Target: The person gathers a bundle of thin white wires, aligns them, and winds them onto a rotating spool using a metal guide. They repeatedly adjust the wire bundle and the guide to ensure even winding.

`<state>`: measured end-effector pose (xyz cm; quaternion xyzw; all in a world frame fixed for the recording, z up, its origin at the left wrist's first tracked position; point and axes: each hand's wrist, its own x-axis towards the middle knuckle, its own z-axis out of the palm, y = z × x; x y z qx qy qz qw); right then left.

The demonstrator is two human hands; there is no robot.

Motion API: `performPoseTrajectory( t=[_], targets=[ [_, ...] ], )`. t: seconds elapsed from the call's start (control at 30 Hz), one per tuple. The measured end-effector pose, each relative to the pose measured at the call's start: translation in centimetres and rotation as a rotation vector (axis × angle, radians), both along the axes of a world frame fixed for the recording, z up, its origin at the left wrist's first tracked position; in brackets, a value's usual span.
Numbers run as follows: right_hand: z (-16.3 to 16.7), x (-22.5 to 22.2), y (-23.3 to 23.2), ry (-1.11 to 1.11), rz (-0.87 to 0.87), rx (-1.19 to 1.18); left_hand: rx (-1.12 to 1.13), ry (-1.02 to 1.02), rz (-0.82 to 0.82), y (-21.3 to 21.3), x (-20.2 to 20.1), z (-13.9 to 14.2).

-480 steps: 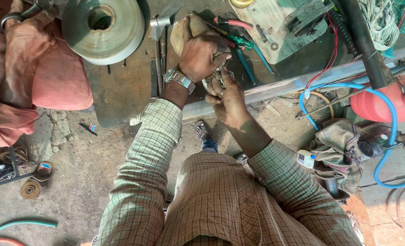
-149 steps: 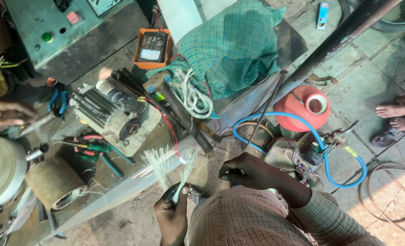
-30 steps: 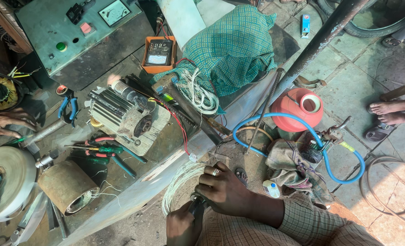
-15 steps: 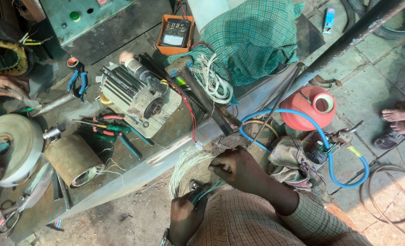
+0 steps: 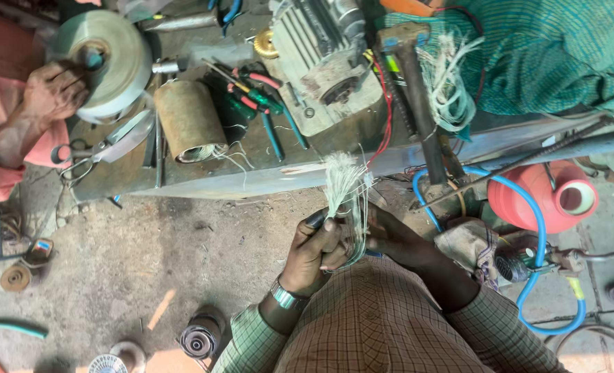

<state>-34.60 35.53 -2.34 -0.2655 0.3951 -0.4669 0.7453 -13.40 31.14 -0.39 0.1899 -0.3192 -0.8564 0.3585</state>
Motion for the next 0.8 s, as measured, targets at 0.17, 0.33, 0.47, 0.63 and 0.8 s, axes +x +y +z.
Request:
performPoseTrajectory(
  t=[0.17,0.33,0.47,0.63,0.8],
  targets=[
    [-0.6,3.6,-2.7,-0.141,-0.084,-0.048,0.033,-0.003,-0.018,-0.1,0.9,0.3],
    [-0.7,5.5,-5.1,-0.995,0.018,-0.077,-0.002,-0.213,0.319,-1.0,1.7,-0.6],
    [-0.6,8.6,-5.8,-0.452,-0.288,0.051,-0.288,-0.288,0.453,-1.0,1.8,-1.1],
    [-0.8,11.7,-6.8,0.136,-0.485,-0.006,-0.425,-0.576,0.303,-1.9,4.8,-0.8],
    [-1.4,14.2,-8.0,0.252,-0.383,-0.283,-0.514,-0.678,0.135,-3.6,8.2,-0.4]
  ],
)
